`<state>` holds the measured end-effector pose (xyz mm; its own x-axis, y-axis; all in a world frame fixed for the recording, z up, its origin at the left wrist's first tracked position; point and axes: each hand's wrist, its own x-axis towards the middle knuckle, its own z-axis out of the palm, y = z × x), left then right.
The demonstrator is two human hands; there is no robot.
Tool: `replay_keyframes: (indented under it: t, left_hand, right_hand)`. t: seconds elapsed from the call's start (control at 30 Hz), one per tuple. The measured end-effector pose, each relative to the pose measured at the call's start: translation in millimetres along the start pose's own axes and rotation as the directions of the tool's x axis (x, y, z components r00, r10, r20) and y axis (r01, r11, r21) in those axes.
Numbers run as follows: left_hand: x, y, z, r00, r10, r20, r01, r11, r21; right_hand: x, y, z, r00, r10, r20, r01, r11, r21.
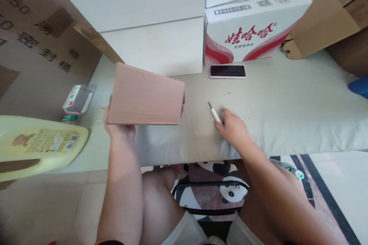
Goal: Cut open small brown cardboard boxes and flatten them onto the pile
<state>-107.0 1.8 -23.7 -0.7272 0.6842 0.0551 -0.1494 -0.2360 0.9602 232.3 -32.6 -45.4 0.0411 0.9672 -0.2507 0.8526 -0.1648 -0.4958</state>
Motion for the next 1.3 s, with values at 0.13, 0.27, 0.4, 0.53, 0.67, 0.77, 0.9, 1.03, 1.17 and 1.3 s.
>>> replay_keyframes:
  t: [0.13, 0.27, 0.4, 0.53, 0.67, 0.77, 0.9, 1.03, 1.17, 1.3]
  left_hand:
    - [-1.5, 0.9, -0.3, 0.974, -0.211, -0.083, 0.204, 0.975, -0.09]
    - [-14.8, 0.7, 8.7, 0.87, -0.472, 0.142, 0.477, 0.879, 0.003]
    - [-33.2, -1.5, 22.6, 0.665, -0.658, 0.355, 0.622, 0.75, 0.226]
    - [-46.7, -0.4, 23.9, 0.482, -0.71, 0.513, 0.561, 0.7, 0.442]
    - [-54.2, -4.4, 17.2, 0.337, -0.764, 0.55, 0.305, 0.641, 0.704]
    - [-52.0, -13.7, 15.1, 0.323, -0.774, 0.544, 0.016, 0.579, 0.815]
    - [-43.4, -22.2, 16.7, 0.79, -0.163, 0.59, -0.225, 0.819, 0.528]
    - [-47.3, -19.5, 21.1, 0.678, 0.221, 0.701, -0.506, 0.833, 0.226]
    - [-58.9, -19.4, 26.9, 0.552, 0.236, 0.8, -0.625, 0.752, 0.209]
    - [-62.2, -23.4, 29.2, 0.545, 0.264, 0.796, -0.65, 0.733, 0.201]
  right_hand:
    - [-1.1, -11.6, 2.3, 0.996, -0.072, 0.05, 0.05, 0.933, 0.357]
    - [-6.0, -22.7, 13.6, 0.954, -0.288, -0.078, 0.255, 0.649, 0.717]
    - [-14.5, -30.6, 16.7, 0.827, -0.51, -0.237, 0.506, 0.492, 0.708]
    - [-24.5, -31.7, 6.8, 0.748, -0.553, -0.368, 0.622, 0.389, 0.68]
    - [-28.4, -27.9, -1.5, 0.759, -0.448, -0.472, 0.647, 0.437, 0.625]
    - [-27.2, -25.2, -3.1, 0.802, -0.35, -0.485, 0.598, 0.48, 0.643]
    - [-26.8, -22.2, -1.4, 0.826, -0.373, -0.423, 0.563, 0.516, 0.645]
    - [-28.1, -18.9, 3.0, 0.886, -0.343, -0.313, 0.458, 0.533, 0.711]
    - [-29.6, -22.8, -3.9, 0.89, -0.319, -0.324, 0.452, 0.533, 0.716]
    - [-33.9, -34.5, -29.3, 0.859, -0.238, -0.454, 0.51, 0.475, 0.717]
